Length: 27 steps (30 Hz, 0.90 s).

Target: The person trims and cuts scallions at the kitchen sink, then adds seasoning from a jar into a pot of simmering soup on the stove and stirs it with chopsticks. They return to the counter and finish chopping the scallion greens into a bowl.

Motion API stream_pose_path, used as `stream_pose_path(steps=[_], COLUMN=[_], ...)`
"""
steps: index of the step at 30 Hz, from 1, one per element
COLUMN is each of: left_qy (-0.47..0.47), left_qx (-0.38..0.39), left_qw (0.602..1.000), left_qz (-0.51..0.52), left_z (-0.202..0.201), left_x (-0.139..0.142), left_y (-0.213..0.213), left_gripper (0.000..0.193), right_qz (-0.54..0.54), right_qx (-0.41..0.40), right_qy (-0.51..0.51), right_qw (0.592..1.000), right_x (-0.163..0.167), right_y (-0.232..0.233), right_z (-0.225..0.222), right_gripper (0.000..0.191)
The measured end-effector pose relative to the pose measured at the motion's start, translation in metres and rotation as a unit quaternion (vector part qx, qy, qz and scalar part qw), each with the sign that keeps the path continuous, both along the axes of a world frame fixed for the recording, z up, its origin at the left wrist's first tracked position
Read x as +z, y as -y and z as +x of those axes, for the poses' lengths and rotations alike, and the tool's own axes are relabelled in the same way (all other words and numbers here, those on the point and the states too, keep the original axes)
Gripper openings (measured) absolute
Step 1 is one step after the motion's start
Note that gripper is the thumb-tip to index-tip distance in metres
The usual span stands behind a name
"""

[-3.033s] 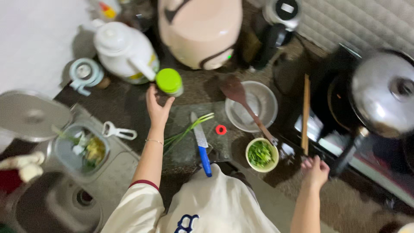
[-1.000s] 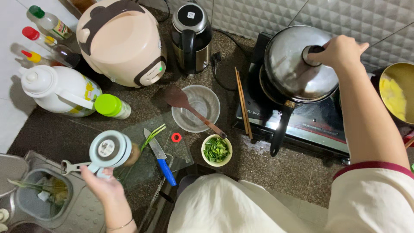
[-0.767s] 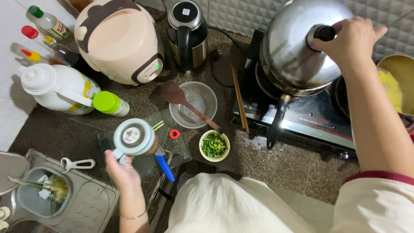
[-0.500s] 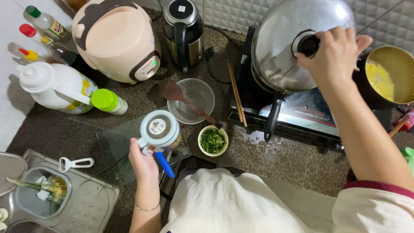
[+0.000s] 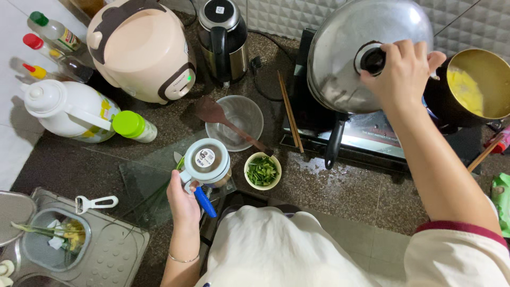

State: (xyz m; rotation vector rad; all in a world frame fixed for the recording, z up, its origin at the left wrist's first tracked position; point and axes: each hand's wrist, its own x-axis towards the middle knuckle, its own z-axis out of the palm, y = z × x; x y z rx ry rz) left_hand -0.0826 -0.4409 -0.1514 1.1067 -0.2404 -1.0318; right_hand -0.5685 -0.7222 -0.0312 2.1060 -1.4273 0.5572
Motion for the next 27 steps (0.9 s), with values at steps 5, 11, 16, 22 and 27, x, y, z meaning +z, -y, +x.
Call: stream_pose_path(steps=[5,11,16,22,27], left_qy=[0.005,0.009,0.018,0.028,0.033], left_qx=[0.024,0.062,0.094,0.099,0.083], left_qw=[1.0,0.998,0.995,0.994,0.995], left_qz=[-0.005,-0.003,0.02,0.026,0.033], left_z=[0.006,0.016,0.023,0.023,0.02], left_x=[-0.008,-0.015,-0.015,-0.021,-0.023], left_y=[-0.005,-0.025,-0.036,-0.034,-0.029], left_gripper=[0.034,0.038,0.038,0.04,0.041], right_qz=[0.068,0.224,0.304,0.342,0.336], right_qx=[-0.013,-0.089,-0.145,-0.166,-0.147], right_qy=[0.056,0.102,0.09,0.051,0.028], right_qw=[0.996,0.965,0.937,0.923,0.93], right_x=[-0.01,-0.015,-0.011,-0.011,-0.006], right_y=[0.059,0.12,0.134,0.141,0.13], right_z=[-0.017,-0.019,-0.011,-0.004,0.001], right_gripper=[0.048,0.057,0.058,0.059,0.062])
